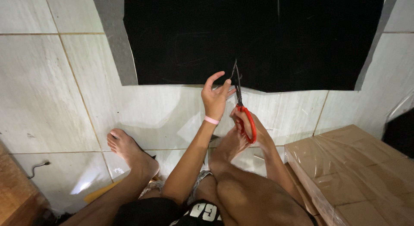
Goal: The person sits on a tiled floor and uses red-handled scissors to cut a large piece of black fabric into smaller rectangular pieces. The person repeatedly cuts strips and shapes, moving the fabric and cut pieces aside as they work.
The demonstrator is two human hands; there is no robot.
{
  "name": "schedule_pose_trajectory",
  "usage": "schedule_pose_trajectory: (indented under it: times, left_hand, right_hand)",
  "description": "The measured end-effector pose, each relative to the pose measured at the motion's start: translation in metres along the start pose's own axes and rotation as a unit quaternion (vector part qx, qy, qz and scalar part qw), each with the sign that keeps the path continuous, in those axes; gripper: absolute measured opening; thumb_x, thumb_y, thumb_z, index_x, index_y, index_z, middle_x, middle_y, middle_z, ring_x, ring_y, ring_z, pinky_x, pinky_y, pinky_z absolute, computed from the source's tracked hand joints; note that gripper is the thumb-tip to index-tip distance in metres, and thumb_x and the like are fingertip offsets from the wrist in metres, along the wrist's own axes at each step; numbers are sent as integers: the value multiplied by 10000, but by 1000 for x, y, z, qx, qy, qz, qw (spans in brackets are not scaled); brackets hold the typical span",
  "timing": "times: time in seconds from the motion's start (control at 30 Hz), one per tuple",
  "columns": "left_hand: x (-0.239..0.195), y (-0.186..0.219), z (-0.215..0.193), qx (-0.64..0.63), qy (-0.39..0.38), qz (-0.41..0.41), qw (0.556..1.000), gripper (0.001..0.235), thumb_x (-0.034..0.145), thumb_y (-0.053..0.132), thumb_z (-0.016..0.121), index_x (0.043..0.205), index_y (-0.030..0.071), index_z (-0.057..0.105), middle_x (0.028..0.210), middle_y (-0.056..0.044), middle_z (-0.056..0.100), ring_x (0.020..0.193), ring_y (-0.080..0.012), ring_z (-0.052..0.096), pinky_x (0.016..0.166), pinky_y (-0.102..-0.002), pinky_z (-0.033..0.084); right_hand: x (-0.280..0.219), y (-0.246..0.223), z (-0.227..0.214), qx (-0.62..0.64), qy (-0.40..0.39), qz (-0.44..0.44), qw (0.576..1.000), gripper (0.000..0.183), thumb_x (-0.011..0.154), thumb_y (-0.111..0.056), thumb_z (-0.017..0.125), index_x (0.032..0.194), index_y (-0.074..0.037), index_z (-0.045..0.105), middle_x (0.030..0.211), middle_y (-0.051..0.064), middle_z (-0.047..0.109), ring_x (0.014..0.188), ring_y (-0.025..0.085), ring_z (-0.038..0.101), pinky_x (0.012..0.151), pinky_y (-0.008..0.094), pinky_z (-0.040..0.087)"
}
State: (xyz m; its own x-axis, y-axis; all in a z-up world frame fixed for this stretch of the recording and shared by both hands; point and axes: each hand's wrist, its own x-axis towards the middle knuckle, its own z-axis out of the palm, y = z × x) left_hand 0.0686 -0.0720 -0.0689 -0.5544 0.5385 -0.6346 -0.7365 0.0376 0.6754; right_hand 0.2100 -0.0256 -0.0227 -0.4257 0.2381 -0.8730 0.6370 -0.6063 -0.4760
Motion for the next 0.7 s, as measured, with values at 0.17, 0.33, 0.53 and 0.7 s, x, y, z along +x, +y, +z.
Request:
schedule_pose_trajectory:
  times: [0.17,0.33,0.53,0.7]
  left_hand:
    - [-1,3,-1,3,-3,3,1000,395,969,43,685,1339,6,550,1046,-207,718,987,-252,741,857,-423,627]
    - [-2,7,2,11,6,4,1000,385,968,29,675,1333,9,551,1033,-181,701,945,-243,736,814,-416,637]
    - [-1,7,-1,14,0,22,1000,356,974,10,674,1314,1,566,1068,-157,676,928,-231,730,802,-412,639]
    - [0,4,-5,24,2,14,1000,359,969,21,675,1311,4,567,1025,-180,712,945,-244,752,808,-405,638]
  right_hand:
    - [-6,-4,2,-22,7,2,1000,380,1033,-387,455,1022,-58,646,657,-17,447,586,107,464,584,269,427]
    - [-3,-5,5,-33,17,17,999,401,1045,-405,454,1026,-57,654,624,-16,442,570,116,452,591,263,421]
    - [1,-3,9,-66,50,37,996,450,1020,-467,469,932,-62,645,592,-38,446,529,110,465,539,275,427]
    - [2,-6,10,-39,50,43,997,405,1017,-447,481,863,-102,628,603,-32,410,528,107,434,534,270,429]
